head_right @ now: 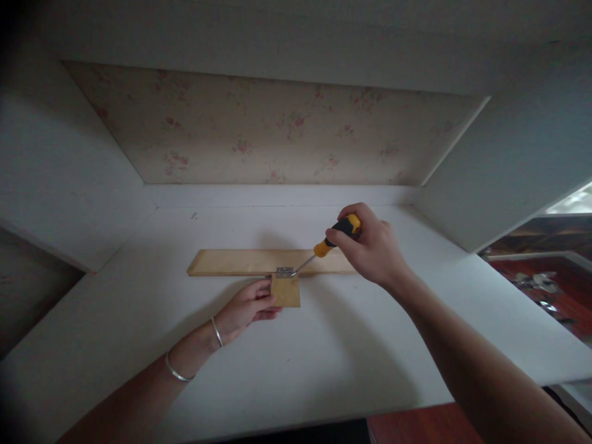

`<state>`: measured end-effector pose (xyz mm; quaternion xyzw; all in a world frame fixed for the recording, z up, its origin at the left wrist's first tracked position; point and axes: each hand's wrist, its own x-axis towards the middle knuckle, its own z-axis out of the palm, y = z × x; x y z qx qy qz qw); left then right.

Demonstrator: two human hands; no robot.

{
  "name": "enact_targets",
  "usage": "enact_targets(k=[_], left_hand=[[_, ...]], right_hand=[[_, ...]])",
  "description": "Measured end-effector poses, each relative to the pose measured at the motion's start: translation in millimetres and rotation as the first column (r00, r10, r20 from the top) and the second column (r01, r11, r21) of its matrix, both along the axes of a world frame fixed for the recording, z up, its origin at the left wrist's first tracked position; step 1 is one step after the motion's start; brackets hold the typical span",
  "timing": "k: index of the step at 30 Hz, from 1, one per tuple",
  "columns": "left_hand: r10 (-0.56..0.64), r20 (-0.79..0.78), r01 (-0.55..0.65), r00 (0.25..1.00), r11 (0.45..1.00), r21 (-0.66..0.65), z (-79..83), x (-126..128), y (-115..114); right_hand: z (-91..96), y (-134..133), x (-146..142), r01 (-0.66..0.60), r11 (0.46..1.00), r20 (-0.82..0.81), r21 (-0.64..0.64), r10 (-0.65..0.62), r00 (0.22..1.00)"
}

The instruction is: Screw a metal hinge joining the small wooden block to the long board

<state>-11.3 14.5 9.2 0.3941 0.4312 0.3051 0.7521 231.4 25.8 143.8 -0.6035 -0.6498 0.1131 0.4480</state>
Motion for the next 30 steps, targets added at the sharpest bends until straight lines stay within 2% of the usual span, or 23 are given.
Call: enact_targets(k=[10,14,22,30], left_hand=[[-0.016,0.003,0.016,1.0,1.0,0.015,-3.2,-0.5,1.0],[-0.01,0.008,0.01,1.0,1.0,0.022,-3.1,-0.2,1.3],[0.001,0.008,-0.001,1.0,1.0,0.007,-5.6,1.6,2.1],[0.001,0.079,-0.001,0.997,1.0,0.007,-5.2,3.5,2.2]], right_hand=[[12.1,-1.0,-12.0,-0.003,1.0,0.247,-0.016,0.007,0.969],[16.5,0.0,-18.5,-0.076,0.997,0.358,-0.008,0.074,0.931],[34.6,9.9,-37.1,-0.174,0.981,0.569,-0.089,0.194,0.799],[59.4,29.9,-57.3,-0.18,0.932,0.724,-0.314,0.358,0.59]])
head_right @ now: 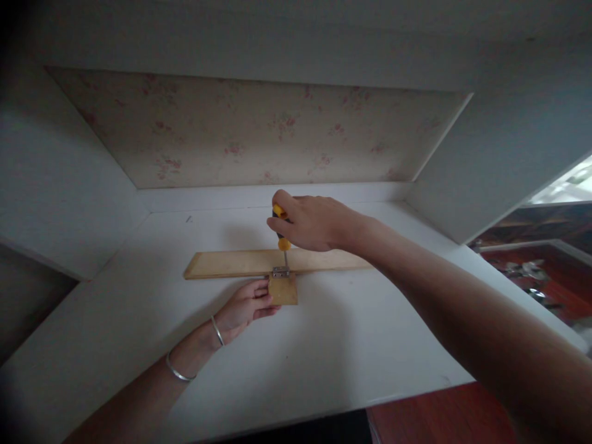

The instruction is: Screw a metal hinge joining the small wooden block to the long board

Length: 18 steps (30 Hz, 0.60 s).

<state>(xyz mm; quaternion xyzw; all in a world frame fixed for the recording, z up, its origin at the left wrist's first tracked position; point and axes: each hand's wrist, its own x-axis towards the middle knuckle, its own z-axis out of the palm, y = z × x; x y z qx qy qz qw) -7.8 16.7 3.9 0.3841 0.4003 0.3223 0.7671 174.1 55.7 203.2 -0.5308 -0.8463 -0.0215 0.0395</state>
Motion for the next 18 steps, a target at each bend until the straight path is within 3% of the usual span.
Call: enact_targets(k=[6,11,13,18], left_hand=[[0.04,-0.019,-0.041,0.999,0.999,-0.013,-0.8,3.7,-2.5],[0.052,-0.027,-0.052,0.998,0.998,-0.019,1.4,4.9,-4.0],[0.049,-0.033,-0.049,0.998,0.999,-0.012,2.1,4.6,-4.4],[0.035,-0.027,-0.035,0.999,0.999,0.003,0.7,4.2,-4.1]], right_hand=[[9.9,6.1,-9.5,0.03,0.99,0.149,0.136,-0.05,0.988],[12.2,3.5,-6.9,-0.092,0.995,0.132,0.029,0.088,0.987],[14.6,3.7,-6.5,-0.059,0.998,0.166,-0.011,0.061,0.984],[20.4,6.6,-9.0,0.002,0.997,0.262,0.071,-0.021,0.965]])
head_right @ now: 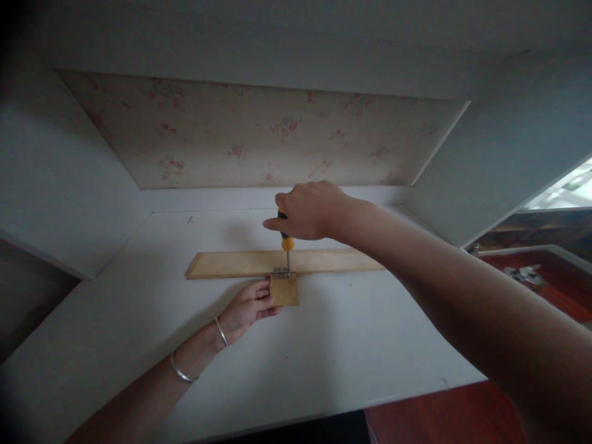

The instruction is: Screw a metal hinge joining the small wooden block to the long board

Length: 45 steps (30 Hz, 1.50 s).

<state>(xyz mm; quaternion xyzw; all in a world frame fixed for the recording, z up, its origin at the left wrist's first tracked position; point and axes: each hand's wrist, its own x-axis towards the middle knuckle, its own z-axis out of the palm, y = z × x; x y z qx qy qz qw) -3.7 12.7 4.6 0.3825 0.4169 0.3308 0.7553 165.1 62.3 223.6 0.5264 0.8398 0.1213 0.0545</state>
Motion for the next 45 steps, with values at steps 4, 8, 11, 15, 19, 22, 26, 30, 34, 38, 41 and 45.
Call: enact_targets(k=[4,8,11,15,19,22,26,30,34,38,41,45], left_hand=[[0.017,-0.003,-0.017,1.0,1.0,-0.008,-3.3,0.1,0.8],[0.02,0.013,-0.02,1.0,1.0,-0.009,-5.5,-0.4,1.3],[0.027,0.027,-0.026,0.999,1.0,-0.014,-5.9,-1.0,1.5],[0.011,0.039,-0.01,0.999,1.0,-0.022,-5.6,-1.6,1.3],[-0.002,0.044,0.003,0.999,1.0,-0.019,-5.7,-1.7,0.5],[0.005,0.042,-0.004,0.999,1.0,-0.018,-6.3,-1.3,0.3],[0.015,0.045,-0.014,0.999,1.0,-0.023,-6.5,-0.5,0.6],[0.018,0.048,-0.017,0.999,1.0,-0.026,-5.3,0.0,0.7],[0.025,0.036,-0.024,0.999,0.999,-0.027,-4.0,0.5,0.5],[0.017,0.021,-0.017,1.0,1.0,-0.012,-5.0,0.6,0.4],[0.018,0.017,-0.018,1.0,1.0,-0.009,-5.7,0.2,-0.1],[0.011,0.035,-0.011,0.999,1.0,0.002,-4.9,-0.4,-0.7]], right_hand=[[3.1,1.2,-1.6,-0.034,0.99,-0.021,-0.137,0.032,0.999],[5.4,0.7,-3.6,0.032,0.998,0.108,-0.063,-0.025,0.994],[5.3,0.1,-3.5,0.02,0.998,0.08,-0.067,-0.015,0.997],[5.1,-1.0,-3.1,-0.004,0.993,0.063,-0.119,0.012,0.998],[4.3,-1.2,-2.0,0.03,0.999,0.093,-0.042,-0.026,0.995],[2.3,-0.4,0.5,-0.006,0.992,0.006,-0.122,0.006,1.0],[1.7,0.0,0.4,0.028,0.99,0.049,-0.139,-0.021,0.999],[3.5,-0.4,-1.3,0.048,0.995,0.087,-0.086,-0.041,0.995],[4.9,-0.7,-1.8,-0.004,0.979,0.031,-0.206,0.01,0.999],[5.1,-0.6,-2.5,0.045,0.996,0.118,-0.081,-0.035,0.992],[5.3,-0.5,-2.6,0.019,0.986,0.03,-0.165,-0.014,0.999],[6.4,-2.5,-8.1,0.027,0.988,0.067,-0.153,-0.017,0.998]])
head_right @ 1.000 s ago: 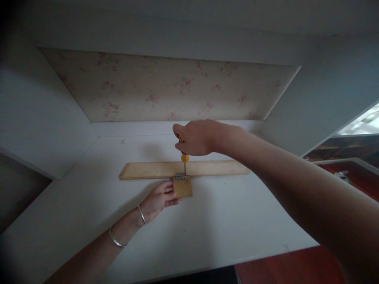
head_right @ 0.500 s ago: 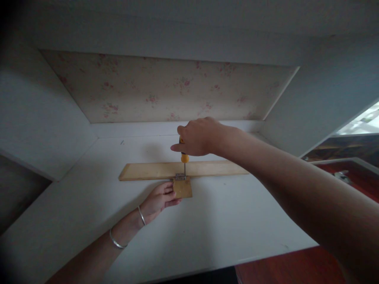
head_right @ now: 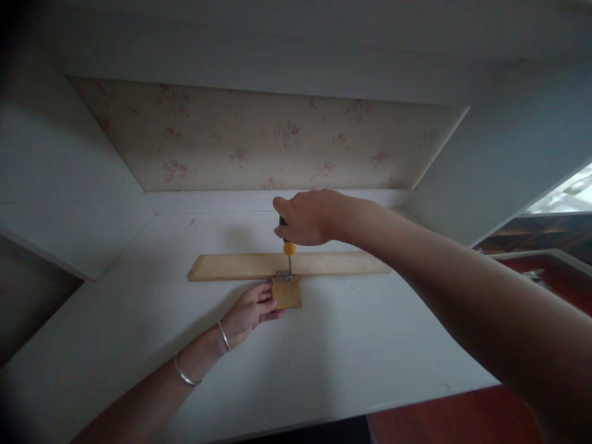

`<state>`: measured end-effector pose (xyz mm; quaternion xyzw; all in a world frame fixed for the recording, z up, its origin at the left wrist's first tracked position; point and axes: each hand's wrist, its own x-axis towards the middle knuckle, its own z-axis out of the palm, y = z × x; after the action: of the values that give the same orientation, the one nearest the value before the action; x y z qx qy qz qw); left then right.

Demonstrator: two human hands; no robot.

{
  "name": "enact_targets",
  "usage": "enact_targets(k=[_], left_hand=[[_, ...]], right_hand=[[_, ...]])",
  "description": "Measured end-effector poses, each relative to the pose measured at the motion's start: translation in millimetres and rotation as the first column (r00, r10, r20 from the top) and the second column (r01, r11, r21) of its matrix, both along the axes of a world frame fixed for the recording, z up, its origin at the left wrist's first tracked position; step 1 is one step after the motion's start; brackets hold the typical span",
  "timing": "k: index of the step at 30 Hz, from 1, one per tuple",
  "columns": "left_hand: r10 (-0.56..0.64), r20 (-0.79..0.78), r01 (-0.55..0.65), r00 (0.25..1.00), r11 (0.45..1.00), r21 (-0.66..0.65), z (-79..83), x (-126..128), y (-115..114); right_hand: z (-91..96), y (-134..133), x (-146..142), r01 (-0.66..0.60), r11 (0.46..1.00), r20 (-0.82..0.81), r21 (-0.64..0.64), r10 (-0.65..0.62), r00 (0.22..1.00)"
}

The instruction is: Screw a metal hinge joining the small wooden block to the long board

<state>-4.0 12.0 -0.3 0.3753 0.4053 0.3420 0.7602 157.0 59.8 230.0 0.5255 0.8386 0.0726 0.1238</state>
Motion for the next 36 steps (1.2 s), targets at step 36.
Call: enact_targets(k=[36], left_hand=[[0.018,0.032,-0.018,0.999,1.0,-0.008,1.2,0.0,-0.4]], right_hand=[[-1.2,-2.4,-4.6,-0.153,0.988,-0.069,0.023,0.154,0.986]])
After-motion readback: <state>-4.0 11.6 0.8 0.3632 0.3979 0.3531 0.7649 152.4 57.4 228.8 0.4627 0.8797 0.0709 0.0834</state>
